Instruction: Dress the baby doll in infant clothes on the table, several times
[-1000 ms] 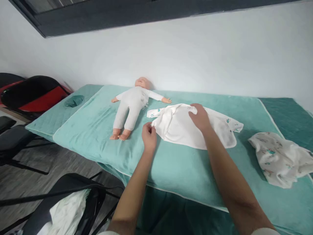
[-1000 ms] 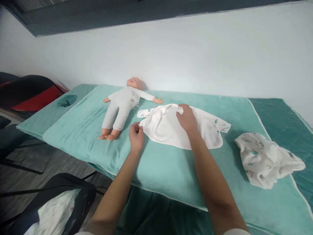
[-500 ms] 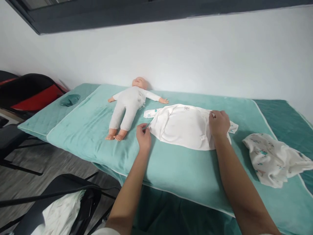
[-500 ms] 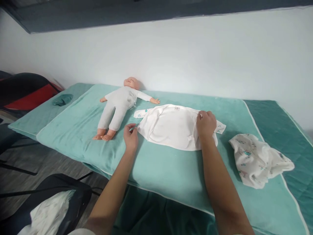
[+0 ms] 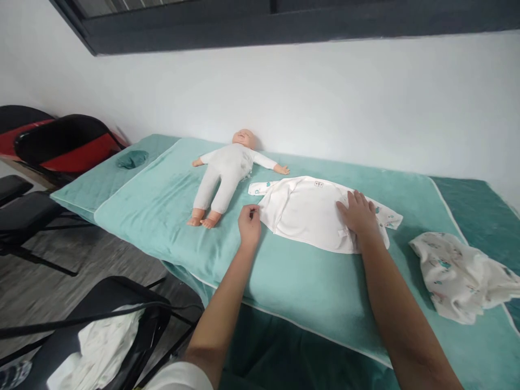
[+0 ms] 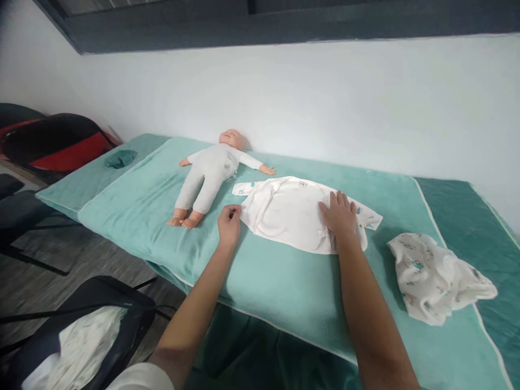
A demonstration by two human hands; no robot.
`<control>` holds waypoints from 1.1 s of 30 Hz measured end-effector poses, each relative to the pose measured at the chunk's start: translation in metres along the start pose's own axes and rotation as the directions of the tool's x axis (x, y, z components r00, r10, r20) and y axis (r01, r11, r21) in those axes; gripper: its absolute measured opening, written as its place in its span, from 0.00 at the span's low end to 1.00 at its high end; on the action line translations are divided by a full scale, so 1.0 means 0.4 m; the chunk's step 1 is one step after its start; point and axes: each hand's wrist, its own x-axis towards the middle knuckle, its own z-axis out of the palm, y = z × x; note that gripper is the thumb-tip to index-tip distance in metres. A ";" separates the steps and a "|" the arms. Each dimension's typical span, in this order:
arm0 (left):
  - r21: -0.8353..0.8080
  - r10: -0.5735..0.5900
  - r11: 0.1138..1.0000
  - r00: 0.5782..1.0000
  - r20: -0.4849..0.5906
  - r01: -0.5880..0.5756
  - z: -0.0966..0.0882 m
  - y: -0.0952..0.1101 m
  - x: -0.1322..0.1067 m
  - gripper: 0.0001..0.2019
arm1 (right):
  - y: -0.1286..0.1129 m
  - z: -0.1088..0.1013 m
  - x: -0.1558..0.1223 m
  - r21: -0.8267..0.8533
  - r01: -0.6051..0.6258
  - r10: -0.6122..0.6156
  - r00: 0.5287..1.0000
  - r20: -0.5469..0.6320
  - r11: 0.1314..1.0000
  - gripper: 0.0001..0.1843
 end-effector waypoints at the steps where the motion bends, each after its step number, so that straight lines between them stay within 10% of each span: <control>1: 0.028 0.039 0.999 0.999 0.007 -0.039 -0.003 0.003 0.000 0.08 | -0.001 0.001 0.000 -0.003 -0.004 0.004 1.000 0.001 1.000 0.39; 7: 0.320 0.434 0.818 0.878 0.203 -0.479 -0.148 0.029 0.115 0.18 | 0.017 0.006 -0.006 0.022 0.044 -0.041 0.991 -0.129 0.999 0.34; 14: 0.448 0.080 0.873 0.963 0.257 -0.192 -0.351 -0.056 0.387 0.28 | -0.186 -0.013 -0.033 0.274 0.478 -0.310 0.818 -0.484 0.835 0.22; 20: 0.204 -0.108 0.978 0.938 0.329 0.041 -0.327 -0.113 0.500 0.32 | -0.570 0.022 0.196 0.530 0.424 -0.368 0.905 -0.214 0.734 0.26; 23: -0.057 -0.230 0.957 0.860 0.456 0.286 -0.312 -0.108 0.547 0.30 | -0.707 0.051 0.377 0.484 0.439 -0.369 0.898 -0.238 0.757 0.30; 27: -0.218 -0.323 0.814 0.731 0.600 0.539 -0.285 -0.102 0.593 0.30 | -0.827 0.062 0.534 0.509 0.285 -0.308 0.951 -0.041 0.812 0.40; 33: -0.291 -0.309 0.775 0.739 0.599 0.560 -0.229 -0.091 0.577 0.28 | -0.919 0.046 0.579 0.590 0.307 -0.455 0.883 0.116 0.746 0.36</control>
